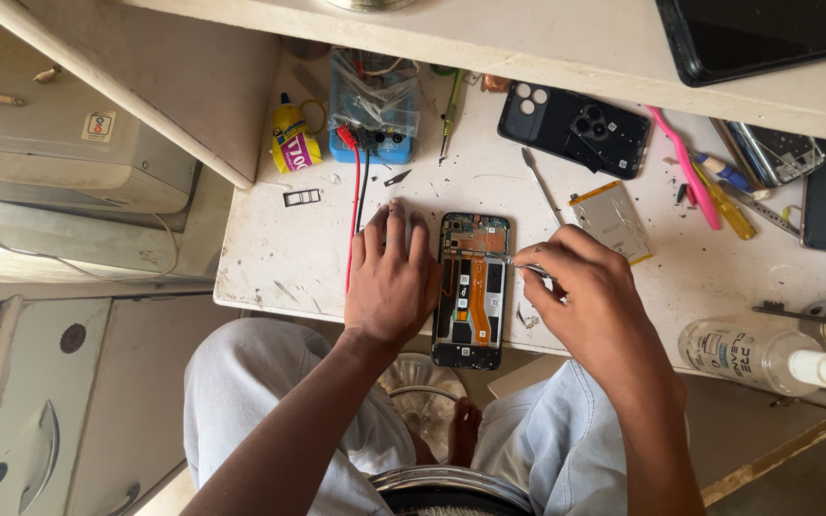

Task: The person repairs a disassembled smartphone at a cluttered workbench. They use a screwdriver on the phone's internal components, manipulate the exposed board and flex cables by hand, and touch multimeter probes to the device while other phones, a battery, and repair tools lie around the bench.

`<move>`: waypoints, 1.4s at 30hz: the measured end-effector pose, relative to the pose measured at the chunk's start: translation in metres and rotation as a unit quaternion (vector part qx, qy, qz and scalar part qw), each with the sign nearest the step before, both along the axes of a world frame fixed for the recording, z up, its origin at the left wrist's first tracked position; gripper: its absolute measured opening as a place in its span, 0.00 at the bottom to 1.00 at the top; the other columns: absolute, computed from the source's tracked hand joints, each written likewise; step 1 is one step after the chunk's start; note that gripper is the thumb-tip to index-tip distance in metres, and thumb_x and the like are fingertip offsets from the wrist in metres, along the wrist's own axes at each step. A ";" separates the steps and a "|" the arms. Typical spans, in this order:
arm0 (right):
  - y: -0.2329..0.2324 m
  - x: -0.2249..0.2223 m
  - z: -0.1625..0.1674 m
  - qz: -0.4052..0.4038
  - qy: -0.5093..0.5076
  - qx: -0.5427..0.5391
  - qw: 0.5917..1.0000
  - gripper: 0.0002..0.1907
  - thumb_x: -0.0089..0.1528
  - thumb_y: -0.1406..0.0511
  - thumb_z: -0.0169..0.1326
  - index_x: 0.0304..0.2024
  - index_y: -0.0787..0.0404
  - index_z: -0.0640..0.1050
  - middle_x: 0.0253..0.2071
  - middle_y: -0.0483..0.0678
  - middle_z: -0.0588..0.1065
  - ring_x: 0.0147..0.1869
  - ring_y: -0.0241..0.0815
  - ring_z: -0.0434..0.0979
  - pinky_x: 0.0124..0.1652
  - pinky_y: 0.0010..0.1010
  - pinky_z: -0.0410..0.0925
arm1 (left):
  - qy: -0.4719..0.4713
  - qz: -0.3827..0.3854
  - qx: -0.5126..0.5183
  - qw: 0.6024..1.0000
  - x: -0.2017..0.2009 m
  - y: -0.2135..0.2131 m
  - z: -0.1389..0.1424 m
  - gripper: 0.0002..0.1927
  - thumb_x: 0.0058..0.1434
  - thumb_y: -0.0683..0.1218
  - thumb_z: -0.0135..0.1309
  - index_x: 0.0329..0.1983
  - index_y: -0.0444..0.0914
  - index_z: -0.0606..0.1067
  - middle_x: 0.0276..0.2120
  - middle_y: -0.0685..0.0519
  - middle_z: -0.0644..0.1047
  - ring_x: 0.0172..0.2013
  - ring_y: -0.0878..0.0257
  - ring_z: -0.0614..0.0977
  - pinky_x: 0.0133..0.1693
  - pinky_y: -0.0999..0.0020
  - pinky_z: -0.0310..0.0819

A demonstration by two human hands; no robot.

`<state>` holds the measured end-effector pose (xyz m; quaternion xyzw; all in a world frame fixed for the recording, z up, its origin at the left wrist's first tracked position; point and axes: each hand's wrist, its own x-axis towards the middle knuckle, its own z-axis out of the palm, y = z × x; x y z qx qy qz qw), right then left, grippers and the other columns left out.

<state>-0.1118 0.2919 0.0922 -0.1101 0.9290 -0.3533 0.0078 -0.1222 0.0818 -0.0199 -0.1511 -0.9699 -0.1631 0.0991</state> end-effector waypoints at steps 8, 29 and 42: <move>0.006 0.011 0.001 0.001 -0.015 -0.004 1.000 0.10 0.57 0.73 0.60 0.42 0.65 0.82 0.33 0.51 0.75 0.29 0.43 0.76 0.31 0.33 0.69 | -0.005 0.001 -0.001 1.000 0.011 0.007 0.001 0.27 0.64 0.50 0.49 0.62 0.29 0.68 0.64 0.32 0.66 0.64 0.40 0.67 0.62 0.46 0.61; 0.030 0.001 -0.007 0.003 -0.006 0.007 1.000 0.10 0.57 0.73 0.60 0.42 0.64 0.82 0.34 0.51 0.74 0.29 0.44 0.76 0.31 0.34 0.69 | 0.002 0.001 -0.001 1.000 0.001 0.029 -0.007 0.28 0.65 0.50 0.49 0.63 0.28 0.67 0.64 0.32 0.66 0.64 0.40 0.67 0.63 0.46 0.61; 0.024 0.009 -0.008 0.012 0.002 0.005 1.000 0.10 0.57 0.74 0.59 0.42 0.64 0.82 0.34 0.51 0.75 0.29 0.44 0.77 0.31 0.34 0.70 | 0.005 0.005 -0.009 1.000 0.009 0.021 -0.007 0.27 0.65 0.50 0.49 0.62 0.28 0.68 0.63 0.32 0.66 0.64 0.40 0.67 0.62 0.46 0.61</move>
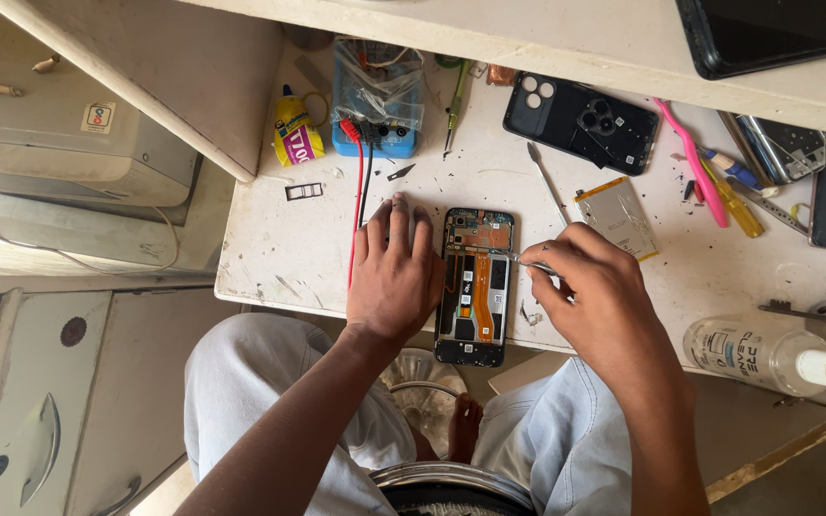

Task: The person repairs a disassembled smartphone at a cluttered workbench. They use a screwdriver on the phone's internal components, manipulate the exposed board and flex cables by hand, and touch multimeter probes to the device while other phones, a battery, and repair tools lie around the bench.

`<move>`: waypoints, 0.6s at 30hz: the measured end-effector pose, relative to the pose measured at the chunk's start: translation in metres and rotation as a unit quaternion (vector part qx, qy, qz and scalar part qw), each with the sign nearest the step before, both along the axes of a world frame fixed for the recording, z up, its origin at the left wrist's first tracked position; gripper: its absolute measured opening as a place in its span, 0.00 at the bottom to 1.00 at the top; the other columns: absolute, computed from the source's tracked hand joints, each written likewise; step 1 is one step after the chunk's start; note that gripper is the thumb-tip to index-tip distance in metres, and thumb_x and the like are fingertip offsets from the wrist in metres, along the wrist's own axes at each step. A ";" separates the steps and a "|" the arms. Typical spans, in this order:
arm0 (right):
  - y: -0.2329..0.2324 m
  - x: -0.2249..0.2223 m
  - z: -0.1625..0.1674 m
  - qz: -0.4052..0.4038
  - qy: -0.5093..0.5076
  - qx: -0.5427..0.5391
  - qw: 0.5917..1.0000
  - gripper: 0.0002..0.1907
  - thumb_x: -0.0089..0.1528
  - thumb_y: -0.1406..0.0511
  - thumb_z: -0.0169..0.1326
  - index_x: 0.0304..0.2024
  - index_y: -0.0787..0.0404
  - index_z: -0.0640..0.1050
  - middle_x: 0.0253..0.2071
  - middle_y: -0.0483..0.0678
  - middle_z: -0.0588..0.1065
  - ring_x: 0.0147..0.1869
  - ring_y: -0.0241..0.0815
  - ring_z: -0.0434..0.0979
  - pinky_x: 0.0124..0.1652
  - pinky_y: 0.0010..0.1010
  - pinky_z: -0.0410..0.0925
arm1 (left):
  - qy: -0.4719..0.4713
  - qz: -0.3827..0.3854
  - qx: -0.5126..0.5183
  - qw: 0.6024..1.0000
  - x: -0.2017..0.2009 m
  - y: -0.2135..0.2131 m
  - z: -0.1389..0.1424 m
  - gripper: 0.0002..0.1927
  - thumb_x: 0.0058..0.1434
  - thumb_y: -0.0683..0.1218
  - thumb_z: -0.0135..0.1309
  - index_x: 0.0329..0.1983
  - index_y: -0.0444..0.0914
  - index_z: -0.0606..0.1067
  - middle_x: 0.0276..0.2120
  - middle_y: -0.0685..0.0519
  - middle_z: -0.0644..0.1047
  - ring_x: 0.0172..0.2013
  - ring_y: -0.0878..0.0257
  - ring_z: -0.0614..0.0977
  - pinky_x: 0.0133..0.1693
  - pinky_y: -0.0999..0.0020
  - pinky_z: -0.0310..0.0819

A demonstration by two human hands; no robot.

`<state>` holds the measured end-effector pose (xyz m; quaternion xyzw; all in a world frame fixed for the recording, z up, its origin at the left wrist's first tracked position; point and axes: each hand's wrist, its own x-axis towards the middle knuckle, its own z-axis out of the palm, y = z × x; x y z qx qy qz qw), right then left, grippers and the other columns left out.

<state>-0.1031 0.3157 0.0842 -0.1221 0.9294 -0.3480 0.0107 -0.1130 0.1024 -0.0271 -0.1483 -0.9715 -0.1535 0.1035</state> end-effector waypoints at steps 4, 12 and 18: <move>0.003 -0.006 0.000 0.004 0.001 0.000 1.000 0.10 0.57 0.74 0.60 0.42 0.64 0.82 0.34 0.51 0.75 0.30 0.44 0.77 0.31 0.34 0.70 | 0.002 -0.002 0.003 1.000 -0.006 0.003 -0.001 0.27 0.65 0.50 0.49 0.62 0.28 0.68 0.63 0.32 0.67 0.64 0.40 0.67 0.62 0.45 0.61; -0.002 0.005 0.000 0.003 -0.012 -0.004 1.000 0.11 0.57 0.73 0.60 0.43 0.64 0.82 0.34 0.51 0.75 0.29 0.44 0.76 0.31 0.34 0.69 | 0.000 -0.001 0.009 1.000 0.006 0.001 -0.002 0.27 0.65 0.50 0.49 0.62 0.27 0.68 0.63 0.31 0.67 0.64 0.40 0.67 0.63 0.45 0.60; -0.006 0.009 0.000 0.006 -0.008 -0.005 1.000 0.10 0.58 0.73 0.60 0.43 0.65 0.81 0.34 0.51 0.75 0.29 0.44 0.76 0.31 0.34 0.69 | -0.003 0.000 0.015 1.000 0.009 -0.003 -0.002 0.28 0.65 0.50 0.50 0.62 0.27 0.68 0.63 0.31 0.67 0.64 0.40 0.67 0.63 0.45 0.60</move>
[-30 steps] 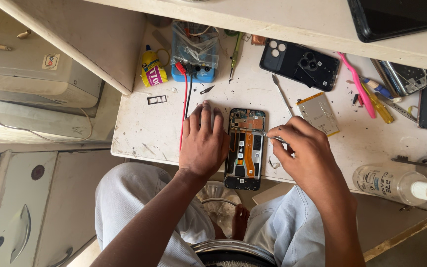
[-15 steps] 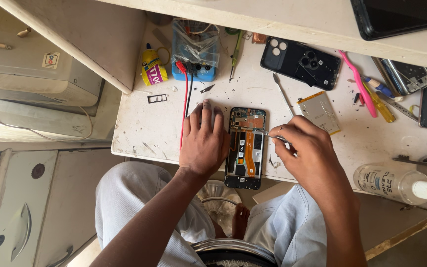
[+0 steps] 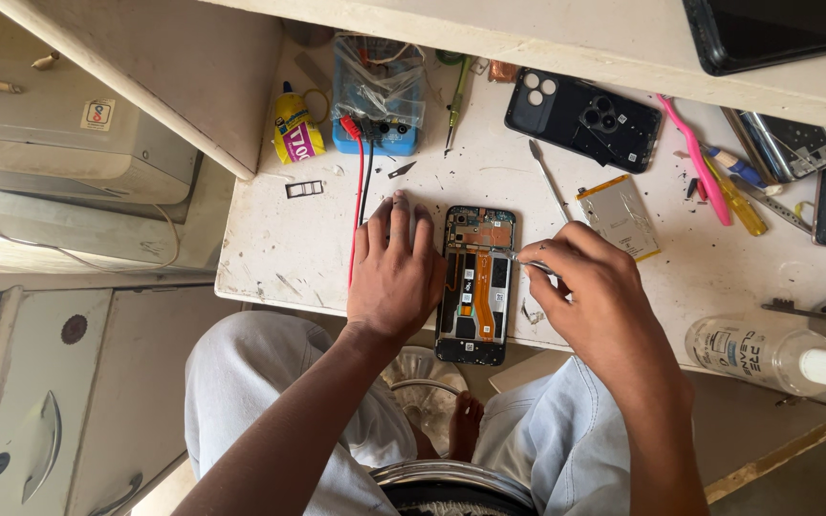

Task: The person repairs a disassembled smartphone at a cluttered workbench. They use a screwdriver on the phone's internal components, manipulate the exposed board and flex cables by hand, and touch multimeter probes to the device while other phones, a battery, and repair tools lie around the bench.

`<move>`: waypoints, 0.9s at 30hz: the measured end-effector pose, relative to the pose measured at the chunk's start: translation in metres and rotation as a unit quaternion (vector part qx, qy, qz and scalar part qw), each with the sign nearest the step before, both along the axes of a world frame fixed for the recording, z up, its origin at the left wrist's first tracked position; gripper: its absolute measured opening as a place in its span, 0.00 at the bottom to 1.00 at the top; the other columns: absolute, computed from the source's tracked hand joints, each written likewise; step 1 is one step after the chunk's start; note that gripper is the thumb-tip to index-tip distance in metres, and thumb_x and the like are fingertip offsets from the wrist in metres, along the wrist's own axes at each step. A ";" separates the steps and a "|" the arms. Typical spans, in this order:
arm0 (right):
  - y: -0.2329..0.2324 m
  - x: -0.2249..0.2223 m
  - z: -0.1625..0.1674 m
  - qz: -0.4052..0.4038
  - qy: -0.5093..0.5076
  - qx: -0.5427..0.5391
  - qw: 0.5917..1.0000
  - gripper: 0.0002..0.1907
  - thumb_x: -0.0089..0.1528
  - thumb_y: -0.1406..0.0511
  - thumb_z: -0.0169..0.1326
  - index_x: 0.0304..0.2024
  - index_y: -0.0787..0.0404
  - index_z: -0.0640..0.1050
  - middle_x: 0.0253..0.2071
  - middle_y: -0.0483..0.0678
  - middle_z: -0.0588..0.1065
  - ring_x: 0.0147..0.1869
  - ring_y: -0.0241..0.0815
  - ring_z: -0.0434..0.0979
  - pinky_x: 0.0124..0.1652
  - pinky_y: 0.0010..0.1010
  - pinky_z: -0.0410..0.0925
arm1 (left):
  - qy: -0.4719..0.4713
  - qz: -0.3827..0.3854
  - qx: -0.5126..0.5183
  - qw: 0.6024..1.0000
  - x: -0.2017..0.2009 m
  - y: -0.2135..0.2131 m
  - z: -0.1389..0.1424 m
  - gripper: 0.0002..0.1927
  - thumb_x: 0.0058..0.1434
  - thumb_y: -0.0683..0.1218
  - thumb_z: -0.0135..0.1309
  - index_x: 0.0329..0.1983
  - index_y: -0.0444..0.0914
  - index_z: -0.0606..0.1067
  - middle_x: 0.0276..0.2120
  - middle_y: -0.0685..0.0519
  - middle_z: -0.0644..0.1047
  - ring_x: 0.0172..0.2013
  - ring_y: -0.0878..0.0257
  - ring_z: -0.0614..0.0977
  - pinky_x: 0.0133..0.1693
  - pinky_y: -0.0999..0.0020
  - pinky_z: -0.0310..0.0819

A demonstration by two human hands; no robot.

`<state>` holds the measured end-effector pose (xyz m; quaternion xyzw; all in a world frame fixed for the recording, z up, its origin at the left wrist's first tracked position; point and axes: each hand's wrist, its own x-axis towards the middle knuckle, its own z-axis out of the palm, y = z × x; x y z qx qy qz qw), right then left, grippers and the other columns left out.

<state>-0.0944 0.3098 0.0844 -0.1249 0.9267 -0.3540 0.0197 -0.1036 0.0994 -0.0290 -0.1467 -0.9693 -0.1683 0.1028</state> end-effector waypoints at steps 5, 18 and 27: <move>0.001 0.006 -0.002 -0.005 -0.004 0.006 1.000 0.10 0.58 0.73 0.60 0.43 0.65 0.81 0.34 0.51 0.75 0.28 0.44 0.76 0.31 0.34 0.69 | 0.000 0.002 0.002 1.000 0.005 0.002 -0.001 0.27 0.65 0.50 0.49 0.62 0.27 0.68 0.63 0.32 0.67 0.64 0.40 0.67 0.63 0.46 0.60; 0.000 0.011 -0.004 0.002 0.007 0.002 1.000 0.10 0.58 0.74 0.59 0.43 0.65 0.81 0.35 0.51 0.75 0.29 0.44 0.76 0.31 0.35 0.69 | -0.005 0.004 -0.017 1.000 0.010 0.001 -0.004 0.28 0.66 0.51 0.49 0.63 0.28 0.67 0.64 0.32 0.66 0.64 0.40 0.66 0.63 0.46 0.60; -0.003 0.016 -0.005 0.008 0.016 0.008 1.000 0.10 0.58 0.74 0.59 0.43 0.65 0.81 0.35 0.52 0.74 0.30 0.46 0.76 0.32 0.36 0.69 | -0.007 0.005 -0.010 1.000 0.016 -0.003 -0.003 0.28 0.66 0.50 0.48 0.63 0.28 0.67 0.64 0.32 0.66 0.64 0.40 0.67 0.63 0.46 0.60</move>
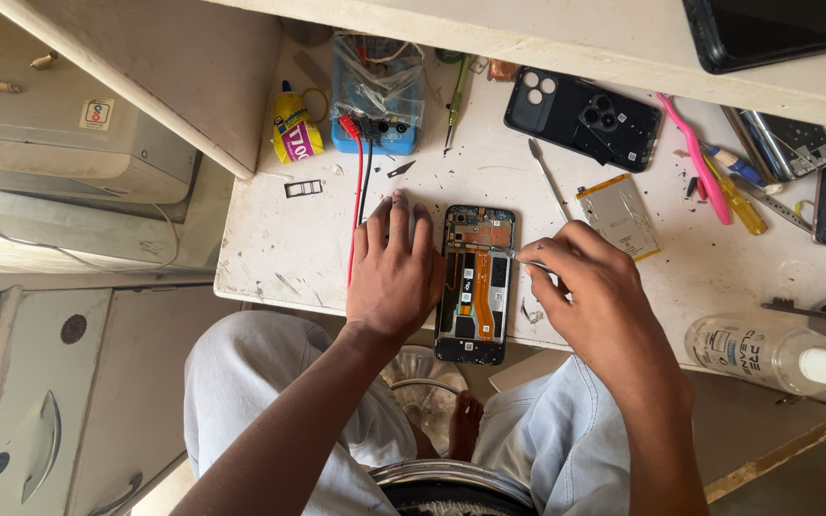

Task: The person repairs a disassembled smartphone at a cluttered workbench. They use a screwdriver on the phone's internal components, manipulate the exposed board and flex cables by hand, and touch multimeter probes to the device while other phones, a battery, and repair tools lie around the bench.

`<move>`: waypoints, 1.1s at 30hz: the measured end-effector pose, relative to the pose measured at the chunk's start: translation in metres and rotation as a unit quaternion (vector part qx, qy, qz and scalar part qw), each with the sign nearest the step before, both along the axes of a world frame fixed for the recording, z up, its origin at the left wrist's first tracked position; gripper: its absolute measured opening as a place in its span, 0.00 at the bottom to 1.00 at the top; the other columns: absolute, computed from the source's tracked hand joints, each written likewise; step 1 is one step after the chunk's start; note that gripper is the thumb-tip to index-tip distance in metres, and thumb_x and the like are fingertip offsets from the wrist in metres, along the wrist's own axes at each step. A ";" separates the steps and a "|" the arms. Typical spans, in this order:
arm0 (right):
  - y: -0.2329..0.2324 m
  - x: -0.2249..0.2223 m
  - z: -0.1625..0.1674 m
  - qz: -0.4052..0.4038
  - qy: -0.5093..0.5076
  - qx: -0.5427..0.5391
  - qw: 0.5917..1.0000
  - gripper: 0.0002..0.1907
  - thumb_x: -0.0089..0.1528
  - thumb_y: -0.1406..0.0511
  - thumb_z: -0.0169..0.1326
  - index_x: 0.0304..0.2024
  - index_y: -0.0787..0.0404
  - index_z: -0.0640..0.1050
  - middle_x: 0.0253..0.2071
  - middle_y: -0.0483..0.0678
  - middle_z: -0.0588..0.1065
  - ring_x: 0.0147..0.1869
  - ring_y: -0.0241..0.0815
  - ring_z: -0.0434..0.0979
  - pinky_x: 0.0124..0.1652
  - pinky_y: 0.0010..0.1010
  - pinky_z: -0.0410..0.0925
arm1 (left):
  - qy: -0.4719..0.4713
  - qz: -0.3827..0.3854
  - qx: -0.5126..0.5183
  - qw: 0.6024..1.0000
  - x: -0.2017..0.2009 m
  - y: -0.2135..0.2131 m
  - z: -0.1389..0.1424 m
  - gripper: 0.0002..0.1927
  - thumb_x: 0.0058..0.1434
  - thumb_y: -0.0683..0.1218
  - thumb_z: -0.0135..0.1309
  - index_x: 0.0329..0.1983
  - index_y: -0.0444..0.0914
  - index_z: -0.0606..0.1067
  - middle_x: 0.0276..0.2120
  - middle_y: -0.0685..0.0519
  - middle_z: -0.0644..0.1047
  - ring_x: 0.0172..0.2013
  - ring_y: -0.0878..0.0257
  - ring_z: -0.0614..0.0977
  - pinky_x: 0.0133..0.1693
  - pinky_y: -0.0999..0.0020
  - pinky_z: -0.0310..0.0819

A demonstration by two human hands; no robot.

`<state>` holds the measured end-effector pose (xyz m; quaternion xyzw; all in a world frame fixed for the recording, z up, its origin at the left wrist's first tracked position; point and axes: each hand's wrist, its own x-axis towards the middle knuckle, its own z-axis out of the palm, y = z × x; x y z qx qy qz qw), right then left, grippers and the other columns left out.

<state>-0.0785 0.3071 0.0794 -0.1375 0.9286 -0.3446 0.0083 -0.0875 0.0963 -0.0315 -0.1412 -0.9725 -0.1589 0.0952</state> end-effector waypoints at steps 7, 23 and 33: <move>0.001 0.005 0.001 -0.007 -0.003 0.005 1.000 0.10 0.58 0.74 0.59 0.42 0.64 0.81 0.35 0.51 0.75 0.30 0.46 0.76 0.32 0.36 0.69 | -0.002 0.001 0.007 1.000 0.005 0.000 0.001 0.28 0.65 0.50 0.49 0.62 0.28 0.67 0.64 0.32 0.66 0.64 0.40 0.67 0.62 0.45 0.60; -0.003 0.011 0.004 -0.005 -0.003 -0.005 1.000 0.10 0.58 0.74 0.59 0.42 0.65 0.80 0.35 0.51 0.75 0.31 0.47 0.77 0.32 0.36 0.69 | 0.005 0.000 0.004 1.000 0.011 -0.002 0.004 0.28 0.64 0.50 0.49 0.63 0.28 0.67 0.64 0.32 0.66 0.64 0.40 0.67 0.63 0.46 0.60; -0.001 0.008 0.002 0.000 0.003 -0.004 1.000 0.10 0.58 0.74 0.59 0.42 0.64 0.81 0.35 0.51 0.75 0.31 0.47 0.77 0.32 0.36 0.69 | 0.001 0.001 0.005 1.000 0.009 -0.002 0.005 0.28 0.64 0.50 0.49 0.63 0.28 0.67 0.64 0.33 0.66 0.64 0.40 0.67 0.63 0.47 0.61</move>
